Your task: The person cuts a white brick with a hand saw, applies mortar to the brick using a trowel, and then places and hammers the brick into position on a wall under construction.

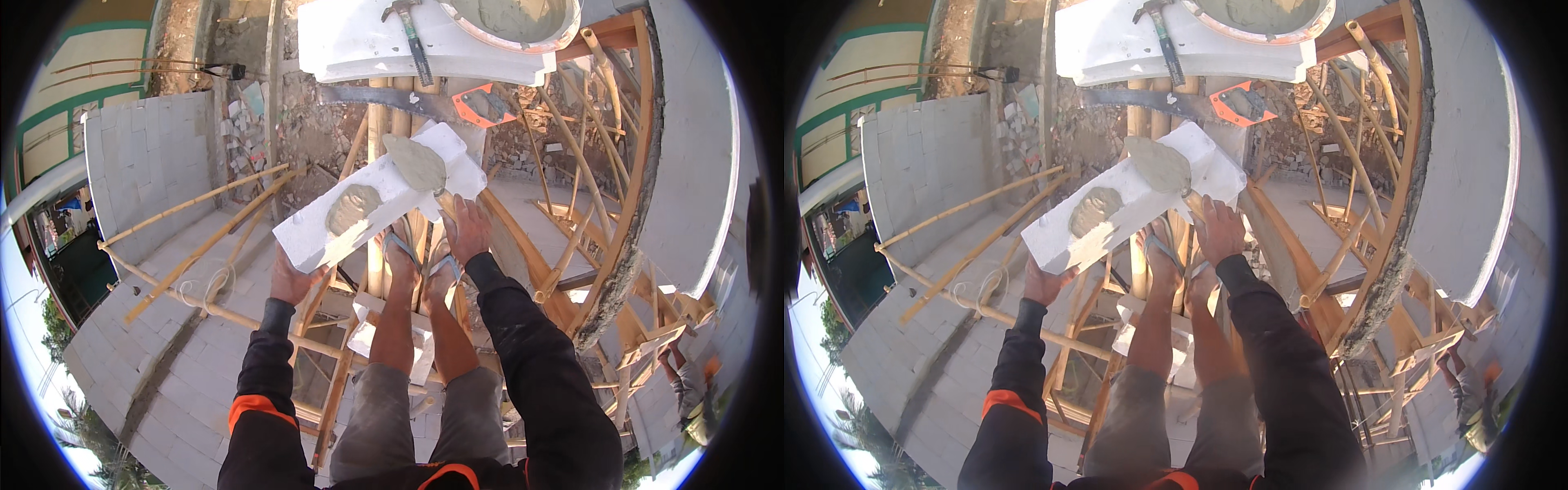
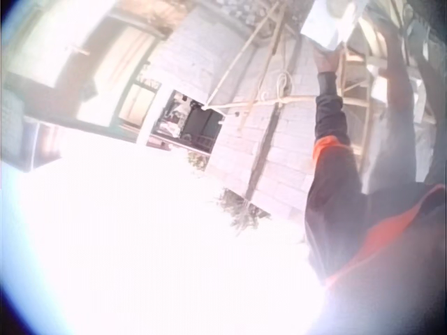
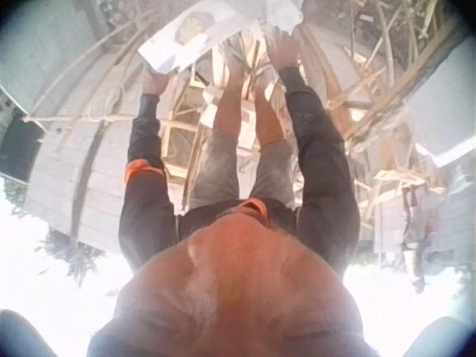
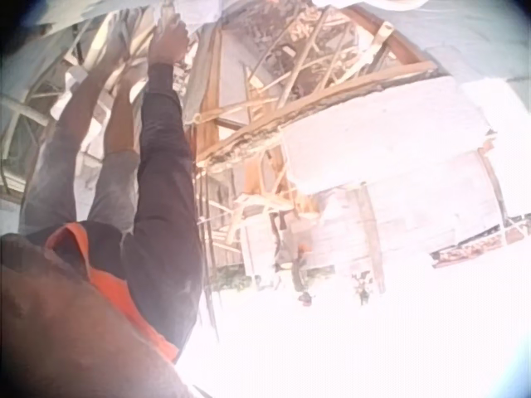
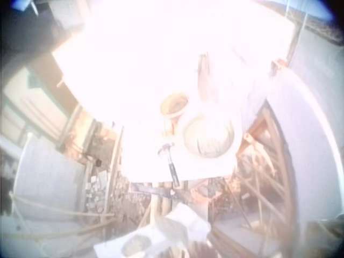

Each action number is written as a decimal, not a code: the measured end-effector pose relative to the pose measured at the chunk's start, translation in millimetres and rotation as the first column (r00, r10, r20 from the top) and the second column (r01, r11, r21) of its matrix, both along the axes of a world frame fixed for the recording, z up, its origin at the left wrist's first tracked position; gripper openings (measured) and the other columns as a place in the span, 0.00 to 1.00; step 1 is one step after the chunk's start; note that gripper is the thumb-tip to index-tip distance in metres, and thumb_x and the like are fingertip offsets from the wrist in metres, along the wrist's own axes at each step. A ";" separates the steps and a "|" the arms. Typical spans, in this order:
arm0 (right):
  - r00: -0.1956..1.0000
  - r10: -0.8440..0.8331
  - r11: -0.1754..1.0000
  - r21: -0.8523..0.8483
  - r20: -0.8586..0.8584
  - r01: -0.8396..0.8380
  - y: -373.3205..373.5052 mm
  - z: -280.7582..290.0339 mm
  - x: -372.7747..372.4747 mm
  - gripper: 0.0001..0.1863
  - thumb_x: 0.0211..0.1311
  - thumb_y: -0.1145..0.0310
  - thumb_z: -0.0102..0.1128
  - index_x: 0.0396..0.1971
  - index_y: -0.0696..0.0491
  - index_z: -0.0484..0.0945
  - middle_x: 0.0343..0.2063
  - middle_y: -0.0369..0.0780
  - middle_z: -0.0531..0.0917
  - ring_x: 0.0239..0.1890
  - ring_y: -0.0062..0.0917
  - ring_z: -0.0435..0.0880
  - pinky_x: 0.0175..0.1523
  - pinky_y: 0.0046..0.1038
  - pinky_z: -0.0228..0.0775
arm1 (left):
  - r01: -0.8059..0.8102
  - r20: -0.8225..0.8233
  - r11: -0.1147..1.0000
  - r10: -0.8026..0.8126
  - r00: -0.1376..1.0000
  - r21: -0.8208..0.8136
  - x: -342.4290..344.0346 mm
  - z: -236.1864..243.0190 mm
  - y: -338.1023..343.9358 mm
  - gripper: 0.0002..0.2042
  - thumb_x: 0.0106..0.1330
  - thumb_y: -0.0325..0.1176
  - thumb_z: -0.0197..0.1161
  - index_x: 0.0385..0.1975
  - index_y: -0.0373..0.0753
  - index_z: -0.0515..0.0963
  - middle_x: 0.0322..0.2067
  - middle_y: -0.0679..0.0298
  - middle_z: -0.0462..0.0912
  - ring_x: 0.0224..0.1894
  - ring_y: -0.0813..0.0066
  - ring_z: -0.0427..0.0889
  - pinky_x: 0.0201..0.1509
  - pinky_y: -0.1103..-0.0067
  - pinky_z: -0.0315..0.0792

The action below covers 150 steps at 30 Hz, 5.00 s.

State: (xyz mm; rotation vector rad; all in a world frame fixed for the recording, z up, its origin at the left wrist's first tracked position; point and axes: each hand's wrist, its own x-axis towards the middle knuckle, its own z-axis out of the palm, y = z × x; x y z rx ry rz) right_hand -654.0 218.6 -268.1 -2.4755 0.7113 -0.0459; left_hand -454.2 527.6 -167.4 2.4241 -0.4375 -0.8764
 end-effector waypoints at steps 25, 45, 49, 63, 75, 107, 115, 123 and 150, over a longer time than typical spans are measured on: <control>0.913 -0.257 0.066 0.936 -0.318 0.344 -34.0 155.9 -99.7 0.23 0.69 0.53 0.52 0.53 0.57 0.72 0.28 0.42 0.80 0.30 0.34 0.82 0.35 0.34 0.74 | 0.032 0.063 0.999 -0.032 0.998 0.003 -4.5 6.5 10.0 0.41 0.42 0.37 0.78 0.57 0.34 0.62 0.49 0.52 0.76 0.52 0.56 0.77 0.54 0.67 0.72; 0.992 -0.036 0.959 0.275 -0.124 0.069 -24.9 123.3 -17.9 0.29 0.62 0.60 0.56 0.58 0.63 0.68 0.48 0.57 0.78 0.50 0.47 0.79 0.54 0.41 0.70 | -0.077 0.069 0.997 0.078 0.995 -0.020 -33.7 8.3 2.0 0.40 0.40 0.32 0.78 0.56 0.35 0.64 0.48 0.51 0.75 0.53 0.52 0.75 0.56 0.65 0.70; 0.985 0.040 0.916 0.399 -0.169 0.031 1.4 147.3 -17.4 0.29 0.63 0.59 0.55 0.58 0.64 0.68 0.47 0.56 0.78 0.49 0.47 0.79 0.53 0.41 0.71 | -0.118 0.012 0.989 0.120 0.993 -0.092 -33.4 15.1 -4.1 0.41 0.38 0.32 0.79 0.56 0.35 0.65 0.49 0.52 0.74 0.53 0.52 0.74 0.56 0.64 0.69; 0.955 0.297 0.914 0.290 0.001 -0.285 67.4 209.8 10.6 0.29 0.58 0.63 0.62 0.58 0.59 0.69 0.31 0.45 0.74 0.31 0.38 0.78 0.33 0.38 0.71 | -0.029 0.142 0.999 0.024 0.990 0.035 -29.9 34.3 -31.5 0.40 0.39 0.37 0.77 0.55 0.35 0.65 0.48 0.52 0.75 0.53 0.52 0.75 0.56 0.65 0.70; 0.905 0.421 0.907 0.053 -0.064 -0.418 11.0 189.7 -18.9 0.30 0.55 0.66 0.60 0.61 0.49 0.71 0.42 0.42 0.75 0.38 0.34 0.76 0.42 0.37 0.70 | -0.012 0.105 1.000 0.009 0.994 0.026 -25.4 35.7 -32.0 0.38 0.41 0.35 0.78 0.54 0.34 0.64 0.49 0.51 0.73 0.54 0.53 0.73 0.57 0.66 0.68; 0.996 -0.050 0.907 -0.422 -0.075 0.014 -178.3 214.4 54.5 0.23 0.60 0.66 0.58 0.54 0.58 0.70 0.37 0.50 0.79 0.36 0.45 0.82 0.38 0.43 0.73 | 0.018 0.183 1.000 -0.020 0.983 0.014 -42.4 22.5 -7.4 0.42 0.35 0.36 0.79 0.55 0.37 0.65 0.48 0.53 0.74 0.52 0.50 0.73 0.57 0.62 0.67; 0.847 -0.002 0.902 -0.366 -0.532 -0.228 -284.0 164.2 240.1 0.19 0.61 0.56 0.56 0.36 0.58 0.83 0.33 0.47 0.86 0.37 0.40 0.87 0.42 0.38 0.77 | 0.029 0.188 0.999 -0.035 0.982 0.039 -67.5 56.9 -58.5 0.40 0.40 0.35 0.77 0.55 0.35 0.63 0.45 0.48 0.76 0.50 0.45 0.73 0.56 0.60 0.65; 0.989 -0.126 0.904 0.401 -0.078 0.147 -277.0 156.5 125.5 0.32 0.53 0.46 0.65 0.45 0.60 0.79 0.32 0.44 0.83 0.33 0.24 0.81 0.40 0.28 0.72 | 0.006 0.099 1.000 -0.007 0.995 0.019 -52.5 70.5 -58.5 0.44 0.39 0.36 0.78 0.58 0.34 0.60 0.51 0.48 0.73 0.53 0.45 0.72 0.57 0.61 0.66; -0.378 -0.925 -0.144 0.890 0.034 0.433 -52.8 173.4 -102.4 0.19 0.60 0.71 0.57 0.51 0.58 0.67 0.30 0.35 0.76 0.31 0.15 0.71 0.35 0.22 0.66 | 0.293 0.033 0.943 -0.301 0.953 0.158 -1.2 89.1 -153.3 0.51 0.42 0.33 0.78 0.64 0.22 0.50 0.58 0.42 0.64 0.61 0.51 0.67 0.66 0.65 0.63</control>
